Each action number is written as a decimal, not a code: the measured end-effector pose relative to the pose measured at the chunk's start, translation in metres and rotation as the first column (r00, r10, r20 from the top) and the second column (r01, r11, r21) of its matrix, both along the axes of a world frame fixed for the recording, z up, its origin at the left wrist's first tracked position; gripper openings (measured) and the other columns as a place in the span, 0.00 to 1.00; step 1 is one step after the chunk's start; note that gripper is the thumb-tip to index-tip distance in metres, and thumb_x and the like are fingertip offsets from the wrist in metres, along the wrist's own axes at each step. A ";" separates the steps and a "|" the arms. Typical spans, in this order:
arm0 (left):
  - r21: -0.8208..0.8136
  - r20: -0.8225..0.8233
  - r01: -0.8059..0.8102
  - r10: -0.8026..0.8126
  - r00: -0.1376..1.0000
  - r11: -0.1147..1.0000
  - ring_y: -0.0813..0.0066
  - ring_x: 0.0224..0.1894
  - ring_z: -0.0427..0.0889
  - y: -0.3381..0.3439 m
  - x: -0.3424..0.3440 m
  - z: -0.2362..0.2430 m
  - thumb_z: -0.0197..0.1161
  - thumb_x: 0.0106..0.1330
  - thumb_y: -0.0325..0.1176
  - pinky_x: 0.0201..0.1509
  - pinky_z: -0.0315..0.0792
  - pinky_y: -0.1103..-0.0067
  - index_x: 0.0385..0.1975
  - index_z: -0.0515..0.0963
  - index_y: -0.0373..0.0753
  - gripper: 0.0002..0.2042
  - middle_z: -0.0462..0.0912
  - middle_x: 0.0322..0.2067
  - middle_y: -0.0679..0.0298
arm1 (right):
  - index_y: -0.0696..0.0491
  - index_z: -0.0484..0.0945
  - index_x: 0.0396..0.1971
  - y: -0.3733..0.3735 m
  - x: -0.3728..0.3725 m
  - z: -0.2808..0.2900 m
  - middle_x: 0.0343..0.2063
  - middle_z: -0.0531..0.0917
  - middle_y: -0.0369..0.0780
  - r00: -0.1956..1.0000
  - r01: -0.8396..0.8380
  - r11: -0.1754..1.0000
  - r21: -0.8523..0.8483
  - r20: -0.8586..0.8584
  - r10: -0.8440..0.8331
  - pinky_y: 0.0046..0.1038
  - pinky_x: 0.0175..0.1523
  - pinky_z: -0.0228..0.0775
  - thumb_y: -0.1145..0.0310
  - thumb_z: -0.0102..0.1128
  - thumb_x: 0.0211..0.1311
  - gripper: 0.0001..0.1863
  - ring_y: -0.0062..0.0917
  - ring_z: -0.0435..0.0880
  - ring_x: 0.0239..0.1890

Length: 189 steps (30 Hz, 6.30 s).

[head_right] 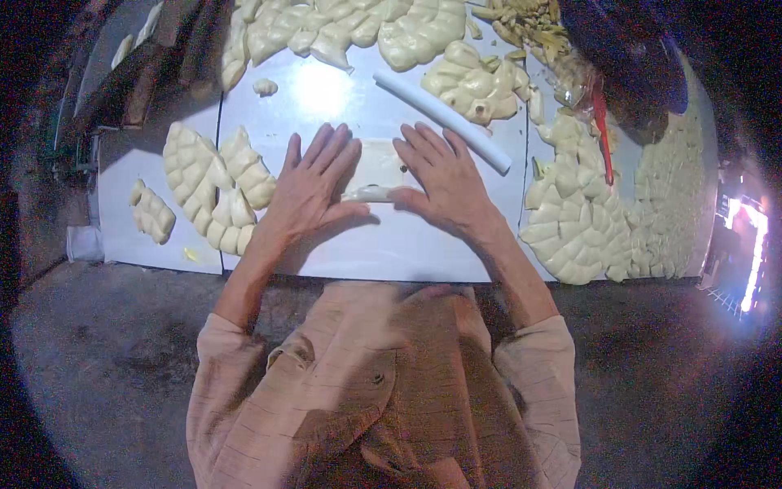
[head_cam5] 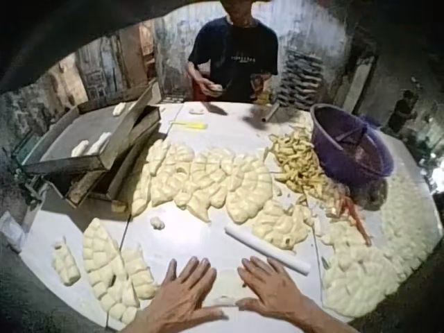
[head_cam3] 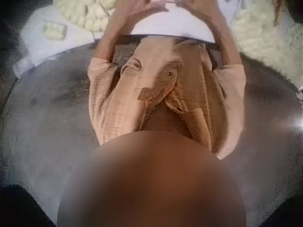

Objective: The person prepares dough by flattening it with a rolling pin, spreading a dark filling using a spatula, and rolling the dough into cylinders. The person then places the rolled dough pieces onto a large metal tray.

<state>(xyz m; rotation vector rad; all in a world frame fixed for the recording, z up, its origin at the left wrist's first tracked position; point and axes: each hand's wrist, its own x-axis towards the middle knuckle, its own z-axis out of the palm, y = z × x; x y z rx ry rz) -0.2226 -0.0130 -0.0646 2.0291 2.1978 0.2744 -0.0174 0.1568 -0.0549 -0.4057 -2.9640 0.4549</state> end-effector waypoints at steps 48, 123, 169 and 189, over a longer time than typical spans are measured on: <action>0.352 0.242 -0.128 0.042 0.969 0.927 0.67 0.39 0.83 0.010 0.009 0.010 0.68 0.62 0.33 0.34 0.78 0.72 0.47 0.83 0.47 0.13 0.81 0.45 0.65 | 0.49 0.82 0.51 -0.001 -0.014 -0.009 0.52 0.82 0.43 0.950 -0.060 0.998 -0.030 -0.309 0.047 0.39 0.55 0.71 0.69 0.64 0.59 0.18 0.35 0.81 0.55; 0.139 0.285 -0.647 0.595 0.752 0.750 0.47 0.72 0.60 -0.063 -0.074 0.021 0.67 0.63 0.42 0.73 0.41 0.37 0.47 0.86 0.46 0.15 0.75 0.62 0.55 | 0.55 0.79 0.43 -0.030 -0.245 0.041 0.21 0.73 0.34 0.883 -0.258 0.734 -0.628 0.155 0.443 0.27 0.29 0.63 0.55 0.67 0.56 0.22 0.20 0.71 0.24; 0.064 0.139 -0.093 0.084 0.987 0.994 0.56 0.75 0.59 -0.070 0.087 -0.008 0.57 0.66 0.58 0.72 0.40 0.35 0.71 0.62 0.38 0.39 0.62 0.72 0.53 | 0.49 0.59 0.73 -0.082 0.033 -0.009 0.75 0.59 0.40 0.985 -0.053 0.998 0.019 0.165 0.049 0.66 0.75 0.26 0.27 0.38 0.64 0.48 0.34 0.52 0.78; 0.306 0.222 -0.218 0.153 0.963 0.927 0.46 0.77 0.49 -0.072 0.079 0.007 0.63 0.66 0.56 0.73 0.35 0.37 0.74 0.61 0.47 0.38 0.51 0.75 0.47 | 0.55 0.77 0.52 -0.027 0.046 0.015 0.45 0.83 0.45 0.906 0.293 0.953 -0.082 -0.295 -0.304 0.41 0.54 0.66 0.65 0.63 0.65 0.18 0.40 0.79 0.46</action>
